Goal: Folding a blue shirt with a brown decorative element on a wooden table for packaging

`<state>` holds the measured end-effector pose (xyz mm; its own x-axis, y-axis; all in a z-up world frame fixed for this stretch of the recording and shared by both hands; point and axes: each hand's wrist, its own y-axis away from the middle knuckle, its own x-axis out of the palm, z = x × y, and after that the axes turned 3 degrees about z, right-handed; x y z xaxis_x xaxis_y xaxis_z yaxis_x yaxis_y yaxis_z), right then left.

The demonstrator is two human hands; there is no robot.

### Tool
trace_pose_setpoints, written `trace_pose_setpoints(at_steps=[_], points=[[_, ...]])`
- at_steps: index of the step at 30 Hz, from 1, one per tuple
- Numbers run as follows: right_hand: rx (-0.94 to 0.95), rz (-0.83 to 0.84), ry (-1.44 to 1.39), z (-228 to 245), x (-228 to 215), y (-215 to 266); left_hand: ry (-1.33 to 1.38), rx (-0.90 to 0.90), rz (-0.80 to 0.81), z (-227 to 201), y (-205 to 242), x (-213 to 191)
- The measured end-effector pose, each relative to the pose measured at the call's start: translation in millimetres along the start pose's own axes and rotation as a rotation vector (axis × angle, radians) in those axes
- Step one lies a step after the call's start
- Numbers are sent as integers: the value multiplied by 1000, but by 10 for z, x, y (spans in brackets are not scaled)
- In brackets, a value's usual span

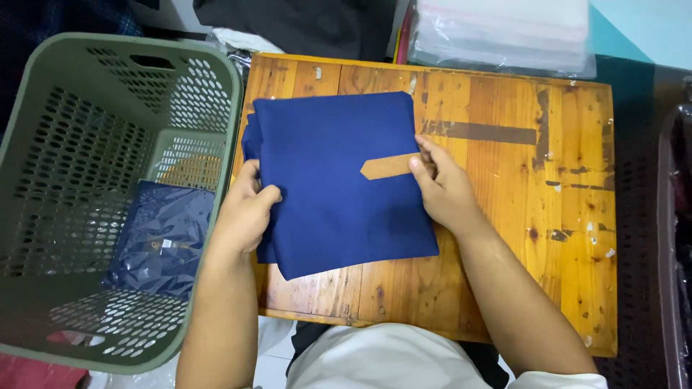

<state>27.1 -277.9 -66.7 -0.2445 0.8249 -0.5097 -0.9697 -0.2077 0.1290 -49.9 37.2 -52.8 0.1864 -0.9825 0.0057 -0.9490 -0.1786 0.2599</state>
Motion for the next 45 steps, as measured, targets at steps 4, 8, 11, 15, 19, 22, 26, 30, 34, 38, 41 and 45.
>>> trace_pose_setpoints(at_steps=[4,8,11,15,19,22,26,30,34,38,41,45], points=[[86,46,-39,-17,43,-23,-241,-141,-165,41,-37,21],[120,81,-66,85,42,-12,-636,-100,-298,139,-85,-29],[69,60,-305,-35,40,-31,-843,-16,-399,19,6,66],[155,48,-534,160,12,24,-1116,103,-445,183,-44,-67],[87,52,-478,38,54,-68,-915,106,-323,148,-109,-110],[37,75,-468,-7,48,-47,-865,95,-251,73,-66,-83],[-54,77,-385,-420,32,-197,-791,118,-173,89,-98,-61],[-16,-28,-293,-472,-88,-235,-762,29,-135,239,-169,1],[58,-99,116,-55,-249,-16,-859,188,-233,61,-75,263],[-221,19,261,320,-477,375,-1186,466,-256,-198,209,481],[-41,376,299,561,-696,680,-1180,462,28,-255,296,637],[38,307,471,-181,-431,1023,-1234,264,185,-256,225,703]])
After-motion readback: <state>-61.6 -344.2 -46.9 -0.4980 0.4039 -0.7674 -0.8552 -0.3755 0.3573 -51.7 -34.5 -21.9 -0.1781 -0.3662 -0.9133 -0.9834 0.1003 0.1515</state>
